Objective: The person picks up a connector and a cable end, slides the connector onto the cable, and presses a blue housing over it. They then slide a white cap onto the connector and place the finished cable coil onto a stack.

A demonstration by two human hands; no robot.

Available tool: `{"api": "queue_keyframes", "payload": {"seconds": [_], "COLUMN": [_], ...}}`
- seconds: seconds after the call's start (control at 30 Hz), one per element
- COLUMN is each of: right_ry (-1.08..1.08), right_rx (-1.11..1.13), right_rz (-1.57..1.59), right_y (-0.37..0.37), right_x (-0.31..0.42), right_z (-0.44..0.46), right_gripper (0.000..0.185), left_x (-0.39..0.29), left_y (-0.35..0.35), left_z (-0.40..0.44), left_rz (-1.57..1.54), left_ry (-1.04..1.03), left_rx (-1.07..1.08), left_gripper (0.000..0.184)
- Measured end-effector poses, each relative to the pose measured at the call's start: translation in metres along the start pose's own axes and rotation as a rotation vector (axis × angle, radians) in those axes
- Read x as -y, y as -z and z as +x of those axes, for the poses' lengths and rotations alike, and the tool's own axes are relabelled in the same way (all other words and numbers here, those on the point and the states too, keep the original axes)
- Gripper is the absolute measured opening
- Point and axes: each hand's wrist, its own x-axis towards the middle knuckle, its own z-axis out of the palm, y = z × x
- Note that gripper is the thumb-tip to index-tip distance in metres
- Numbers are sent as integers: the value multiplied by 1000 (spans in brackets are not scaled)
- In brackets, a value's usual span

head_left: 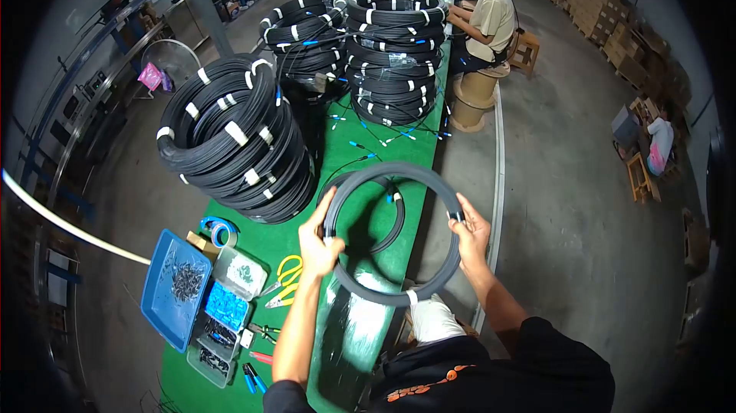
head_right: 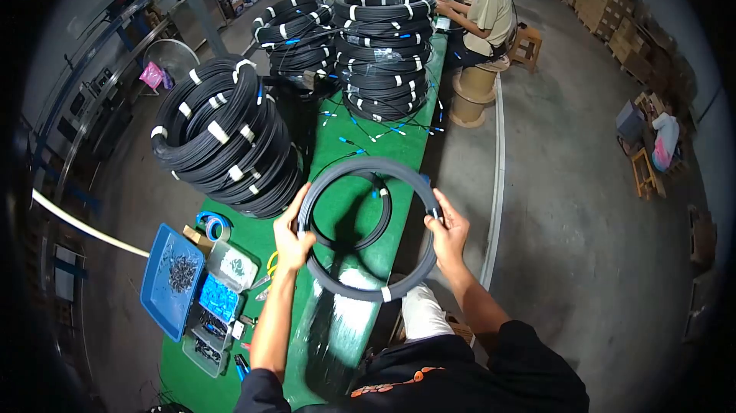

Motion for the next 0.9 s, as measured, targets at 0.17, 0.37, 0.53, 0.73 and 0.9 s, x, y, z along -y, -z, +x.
{"api": "queue_keyframes", "payload": {"seconds": [0.17, 0.37, 0.53, 0.73, 0.9], "right_ry": [-14, -68, -151, -216, -221], "right_rx": [-110, -120, -159, -178, -162], "right_rz": [38, 13, 50, -13, 27], "right_y": [-19, -54, -70, -60, -75], "right_x": [-2, -40, -106, -157, -162], "right_z": [79, 152, 156, 123, 101], "right_gripper": [56, 57, 61, 60, 58], "left_x": [52, 100, 169, 202, 212], "left_y": [-1, 17, 37, 48, 67], "left_z": [109, 175, 161, 119, 105], "left_rz": [14, -32, 69, 39, 36], "left_ry": [36, 215, 382, 432, 439], "left_rx": [99, 82, 121, 129, 145], "left_gripper": [93, 90, 93, 94, 95]}}
